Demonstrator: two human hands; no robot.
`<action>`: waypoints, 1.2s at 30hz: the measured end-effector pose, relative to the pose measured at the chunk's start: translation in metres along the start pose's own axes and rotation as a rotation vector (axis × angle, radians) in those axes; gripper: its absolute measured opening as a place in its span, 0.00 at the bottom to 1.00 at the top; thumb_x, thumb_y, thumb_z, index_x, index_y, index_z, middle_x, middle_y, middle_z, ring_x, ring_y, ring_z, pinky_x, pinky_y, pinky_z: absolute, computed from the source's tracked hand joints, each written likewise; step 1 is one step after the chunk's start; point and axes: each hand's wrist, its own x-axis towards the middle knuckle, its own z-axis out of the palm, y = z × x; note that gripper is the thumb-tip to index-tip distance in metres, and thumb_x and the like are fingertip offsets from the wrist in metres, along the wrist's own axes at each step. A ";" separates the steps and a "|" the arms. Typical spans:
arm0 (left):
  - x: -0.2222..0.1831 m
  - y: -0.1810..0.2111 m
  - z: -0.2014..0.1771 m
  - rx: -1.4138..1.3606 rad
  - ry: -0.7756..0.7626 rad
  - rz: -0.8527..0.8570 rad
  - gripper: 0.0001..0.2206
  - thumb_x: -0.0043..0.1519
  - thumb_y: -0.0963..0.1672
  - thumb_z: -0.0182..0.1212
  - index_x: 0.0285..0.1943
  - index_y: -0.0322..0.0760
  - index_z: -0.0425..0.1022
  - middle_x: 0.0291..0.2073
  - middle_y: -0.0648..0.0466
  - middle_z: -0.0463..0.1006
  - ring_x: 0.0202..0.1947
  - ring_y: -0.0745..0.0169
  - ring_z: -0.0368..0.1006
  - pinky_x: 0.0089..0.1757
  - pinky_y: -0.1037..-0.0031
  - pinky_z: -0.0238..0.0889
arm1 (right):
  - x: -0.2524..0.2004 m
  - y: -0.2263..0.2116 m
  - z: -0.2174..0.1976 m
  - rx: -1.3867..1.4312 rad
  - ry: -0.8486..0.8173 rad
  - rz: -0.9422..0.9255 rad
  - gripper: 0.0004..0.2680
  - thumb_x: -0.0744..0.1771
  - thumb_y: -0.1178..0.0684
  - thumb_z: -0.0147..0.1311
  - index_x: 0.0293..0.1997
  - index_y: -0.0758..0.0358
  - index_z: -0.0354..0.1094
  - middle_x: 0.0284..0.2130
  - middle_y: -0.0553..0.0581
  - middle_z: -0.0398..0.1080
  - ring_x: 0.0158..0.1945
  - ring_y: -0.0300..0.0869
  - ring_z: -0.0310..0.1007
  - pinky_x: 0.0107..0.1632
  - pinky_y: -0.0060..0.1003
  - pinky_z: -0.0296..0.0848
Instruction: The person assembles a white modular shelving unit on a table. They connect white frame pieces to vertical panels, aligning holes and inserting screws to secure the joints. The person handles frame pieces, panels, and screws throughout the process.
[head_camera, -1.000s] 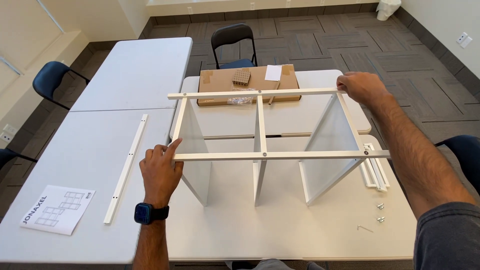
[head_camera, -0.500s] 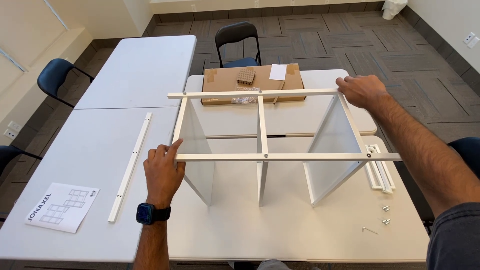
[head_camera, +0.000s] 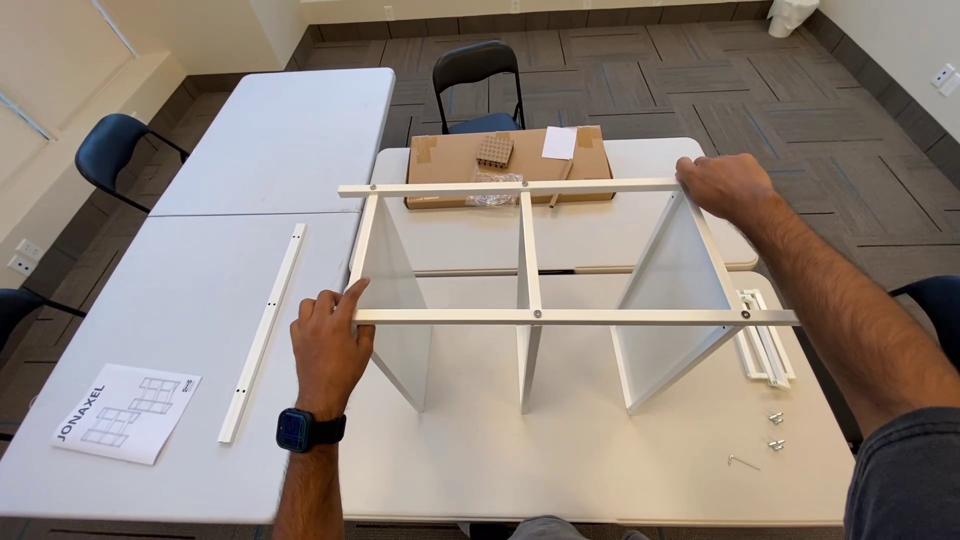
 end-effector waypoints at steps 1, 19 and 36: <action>0.000 -0.002 0.001 -0.008 0.000 0.002 0.23 0.71 0.47 0.63 0.77 0.59 0.72 0.50 0.50 0.78 0.59 0.48 0.74 0.59 0.49 0.69 | -0.002 -0.001 -0.002 0.048 0.021 0.002 0.15 0.79 0.46 0.28 0.60 0.50 0.69 0.47 0.55 0.83 0.44 0.41 0.90 0.46 0.41 0.89; 0.002 0.007 -0.002 -0.008 -0.039 0.017 0.23 0.72 0.46 0.61 0.78 0.57 0.71 0.51 0.50 0.77 0.59 0.50 0.72 0.60 0.52 0.68 | -0.008 0.011 -0.012 0.387 0.182 0.022 0.10 0.77 0.51 0.51 0.62 0.56 0.79 0.48 0.59 0.83 0.51 0.49 0.86 0.51 0.45 0.84; 0.000 0.013 -0.007 -0.012 -0.045 0.018 0.22 0.72 0.46 0.62 0.77 0.56 0.72 0.51 0.50 0.77 0.58 0.51 0.72 0.60 0.52 0.67 | 0.016 0.015 0.055 0.425 0.375 0.059 0.06 0.76 0.54 0.56 0.55 0.59 0.80 0.43 0.57 0.79 0.46 0.44 0.85 0.45 0.38 0.83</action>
